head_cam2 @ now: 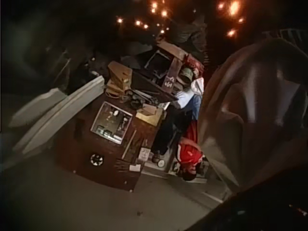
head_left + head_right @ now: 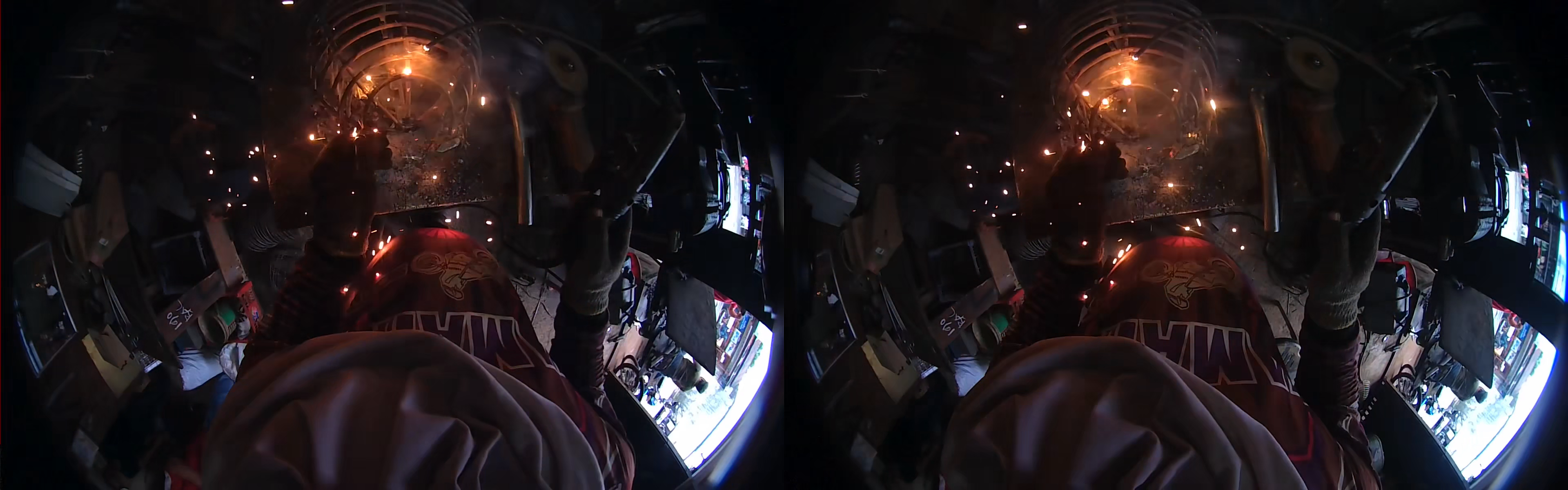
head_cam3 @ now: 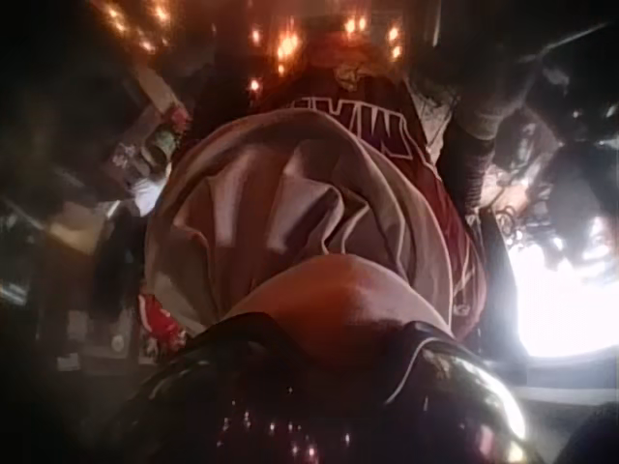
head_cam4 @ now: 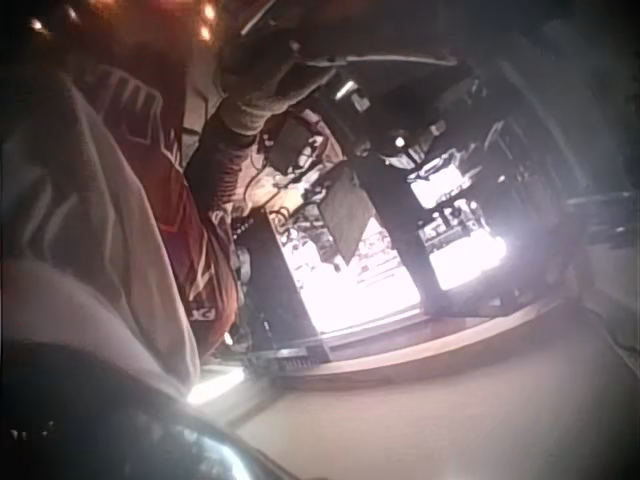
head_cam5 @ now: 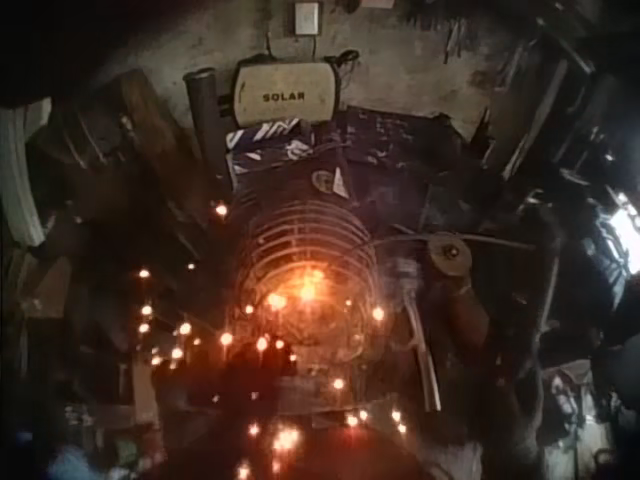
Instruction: The person welds a small round metal frame, then picks up and positions a metal rod near a pipe.
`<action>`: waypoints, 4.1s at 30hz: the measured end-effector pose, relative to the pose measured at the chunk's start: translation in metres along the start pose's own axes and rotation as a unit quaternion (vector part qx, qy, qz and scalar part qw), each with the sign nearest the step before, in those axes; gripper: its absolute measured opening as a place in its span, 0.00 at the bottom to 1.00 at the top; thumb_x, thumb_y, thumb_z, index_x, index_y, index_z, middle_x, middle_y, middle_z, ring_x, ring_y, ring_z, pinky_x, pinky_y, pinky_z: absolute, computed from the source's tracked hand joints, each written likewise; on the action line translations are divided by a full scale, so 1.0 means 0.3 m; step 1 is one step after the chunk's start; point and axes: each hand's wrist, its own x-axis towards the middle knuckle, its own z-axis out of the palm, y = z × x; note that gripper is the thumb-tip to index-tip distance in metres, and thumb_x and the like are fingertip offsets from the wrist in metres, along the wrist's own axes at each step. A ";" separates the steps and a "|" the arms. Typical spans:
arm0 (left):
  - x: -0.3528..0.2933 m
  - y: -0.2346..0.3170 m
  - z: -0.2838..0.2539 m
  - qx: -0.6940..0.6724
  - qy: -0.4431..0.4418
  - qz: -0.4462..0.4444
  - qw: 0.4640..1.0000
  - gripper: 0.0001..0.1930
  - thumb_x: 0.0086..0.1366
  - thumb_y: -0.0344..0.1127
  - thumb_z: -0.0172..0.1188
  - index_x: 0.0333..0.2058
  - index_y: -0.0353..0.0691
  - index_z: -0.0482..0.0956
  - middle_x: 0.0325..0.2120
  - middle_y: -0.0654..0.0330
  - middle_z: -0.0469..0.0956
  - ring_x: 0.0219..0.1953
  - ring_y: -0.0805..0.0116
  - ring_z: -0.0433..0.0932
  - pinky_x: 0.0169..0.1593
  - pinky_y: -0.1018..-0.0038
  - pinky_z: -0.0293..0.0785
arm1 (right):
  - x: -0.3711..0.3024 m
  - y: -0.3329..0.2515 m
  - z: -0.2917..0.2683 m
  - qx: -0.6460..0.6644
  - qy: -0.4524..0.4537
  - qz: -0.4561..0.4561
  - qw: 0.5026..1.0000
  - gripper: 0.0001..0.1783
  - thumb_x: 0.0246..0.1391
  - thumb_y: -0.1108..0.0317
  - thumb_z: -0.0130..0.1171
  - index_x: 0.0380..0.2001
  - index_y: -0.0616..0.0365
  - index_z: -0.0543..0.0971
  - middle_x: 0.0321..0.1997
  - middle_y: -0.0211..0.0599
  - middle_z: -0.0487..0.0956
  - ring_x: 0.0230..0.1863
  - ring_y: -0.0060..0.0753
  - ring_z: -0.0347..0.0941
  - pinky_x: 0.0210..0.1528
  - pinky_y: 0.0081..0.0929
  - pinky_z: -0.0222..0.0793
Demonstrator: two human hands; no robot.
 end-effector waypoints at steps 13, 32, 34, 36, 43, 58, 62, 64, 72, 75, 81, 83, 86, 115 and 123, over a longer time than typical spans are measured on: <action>0.017 0.059 0.048 0.209 0.043 -0.080 0.974 0.19 0.68 0.43 0.62 0.43 0.30 0.79 0.34 0.57 0.81 0.34 0.66 0.81 0.40 0.69 0.79 | 0.024 -0.131 -0.020 0.436 -0.018 0.462 0.772 0.21 0.64 0.66 0.55 0.57 0.61 0.66 0.34 0.36 0.78 0.25 0.21 0.75 0.24 0.18 0.72; 0.001 0.055 0.052 0.222 0.052 -0.053 0.972 0.13 0.68 0.36 0.62 0.43 0.31 0.81 0.35 0.56 0.83 0.34 0.67 0.82 0.40 0.70 0.80 | 0.012 -0.128 -0.002 0.465 -0.011 0.437 0.770 0.18 0.64 0.71 0.54 0.54 0.61 0.65 0.35 0.38 0.79 0.24 0.24 0.77 0.24 0.19 0.74; 0.001 0.054 0.053 0.199 0.047 -0.053 0.977 0.13 0.68 0.36 0.62 0.43 0.32 0.81 0.35 0.56 0.83 0.34 0.67 0.82 0.40 0.69 0.80 | 0.012 -0.132 -0.002 0.450 -0.013 0.441 0.777 0.17 0.64 0.71 0.54 0.53 0.61 0.65 0.35 0.39 0.79 0.23 0.23 0.77 0.23 0.18 0.74; 0.003 0.053 0.049 0.218 0.045 -0.066 0.973 0.14 0.68 0.36 0.62 0.46 0.32 0.80 0.37 0.56 0.83 0.36 0.66 0.83 0.41 0.69 0.81 | 0.004 -0.123 -0.007 0.437 -0.033 0.446 0.780 0.20 0.64 0.68 0.54 0.56 0.62 0.65 0.37 0.40 0.79 0.27 0.25 0.77 0.27 0.21 0.76; -0.013 0.067 0.045 0.230 0.052 -0.055 0.970 0.15 0.68 0.36 0.62 0.47 0.32 0.79 0.38 0.56 0.83 0.36 0.66 0.83 0.41 0.69 0.81 | -0.048 -0.061 0.012 0.436 -0.079 0.402 0.801 0.22 0.63 0.70 0.55 0.58 0.64 0.67 0.45 0.42 0.78 0.41 0.32 0.75 0.41 0.31 0.76; 0.000 0.046 0.041 0.256 0.032 -0.039 0.965 0.16 0.68 0.36 0.61 0.49 0.32 0.78 0.39 0.56 0.82 0.37 0.66 0.83 0.42 0.69 0.81 | 0.047 -0.171 -0.014 0.416 0.000 0.405 0.814 0.23 0.61 0.63 0.54 0.54 0.67 0.73 0.31 0.37 0.76 0.23 0.26 0.74 0.26 0.23 0.72; 0.004 0.017 0.015 0.247 0.018 -0.028 0.968 0.16 0.68 0.36 0.61 0.50 0.32 0.77 0.39 0.56 0.82 0.38 0.66 0.82 0.42 0.69 0.81 | -0.051 -0.013 -0.001 -0.100 -0.024 -0.041 0.994 0.24 0.61 0.70 0.58 0.59 0.64 0.70 0.50 0.47 0.76 0.46 0.43 0.79 0.43 0.32 0.80; 0.006 0.021 0.012 0.249 0.015 -0.025 0.968 0.16 0.68 0.36 0.61 0.50 0.32 0.77 0.39 0.56 0.82 0.38 0.66 0.82 0.42 0.69 0.81 | -0.077 0.004 0.015 -0.193 -0.017 -0.138 0.971 0.23 0.61 0.73 0.58 0.59 0.63 0.70 0.58 0.51 0.73 0.55 0.52 0.75 0.50 0.36 0.80; 0.022 -0.012 -0.019 0.250 -0.005 -0.017 0.968 0.17 0.68 0.37 0.61 0.51 0.32 0.77 0.40 0.56 0.82 0.38 0.66 0.82 0.42 0.69 0.81 | -0.090 0.023 0.042 -0.179 -0.008 -0.149 0.973 0.23 0.63 0.69 0.58 0.59 0.64 0.69 0.53 0.48 0.74 0.51 0.46 0.78 0.47 0.33 0.81; 0.010 -0.022 -0.004 0.168 0.027 -0.029 0.985 0.18 0.68 0.37 0.61 0.52 0.32 0.75 0.41 0.56 0.82 0.39 0.65 0.82 0.43 0.69 0.81 | -0.018 -0.101 0.013 0.405 -0.027 0.383 0.830 0.19 0.63 0.67 0.55 0.55 0.60 0.68 0.40 0.40 0.77 0.37 0.31 0.80 0.33 0.27 0.80; 0.014 0.059 0.089 0.236 0.048 -0.079 0.967 0.17 0.71 0.45 0.58 0.39 0.32 0.81 0.29 0.62 0.80 0.32 0.74 0.77 0.39 0.72 0.74 | 0.015 -0.143 -0.003 0.465 -0.007 0.416 0.781 0.18 0.63 0.69 0.55 0.54 0.60 0.66 0.33 0.36 0.77 0.22 0.20 0.75 0.21 0.17 0.71; -0.001 0.055 0.087 0.236 0.053 -0.068 0.968 0.18 0.71 0.45 0.57 0.39 0.32 0.81 0.28 0.62 0.80 0.32 0.74 0.77 0.39 0.73 0.74 | 0.004 -0.133 0.014 0.446 -0.002 0.412 0.795 0.18 0.63 0.69 0.54 0.53 0.60 0.66 0.33 0.37 0.77 0.23 0.21 0.76 0.21 0.17 0.72; 0.001 0.053 0.089 0.227 0.050 -0.061 0.971 0.18 0.71 0.45 0.57 0.38 0.32 0.81 0.28 0.62 0.80 0.31 0.74 0.77 0.39 0.73 0.73 | 0.004 -0.136 0.003 0.438 -0.014 0.438 0.785 0.19 0.63 0.69 0.54 0.54 0.61 0.66 0.34 0.38 0.77 0.23 0.22 0.76 0.21 0.18 0.72; -0.014 0.026 0.054 0.276 0.023 -0.037 0.960 0.14 0.71 0.40 0.57 0.40 0.33 0.80 0.32 0.60 0.80 0.33 0.71 0.79 0.40 0.72 0.77 | -0.062 -0.052 -0.035 0.588 -0.066 0.306 0.746 0.21 0.62 0.73 0.54 0.57 0.67 0.70 0.42 0.47 0.78 0.38 0.36 0.79 0.38 0.31 0.78; 0.004 0.010 0.047 0.277 0.011 -0.041 0.960 0.13 0.70 0.39 0.57 0.42 0.33 0.80 0.34 0.60 0.81 0.34 0.70 0.80 0.40 0.71 0.78 | -0.152 0.005 0.050 0.039 -0.005 0.090 0.995 0.21 0.62 0.72 0.58 0.57 0.64 0.70 0.56 0.52 0.74 0.54 0.55 0.76 0.56 0.42 0.78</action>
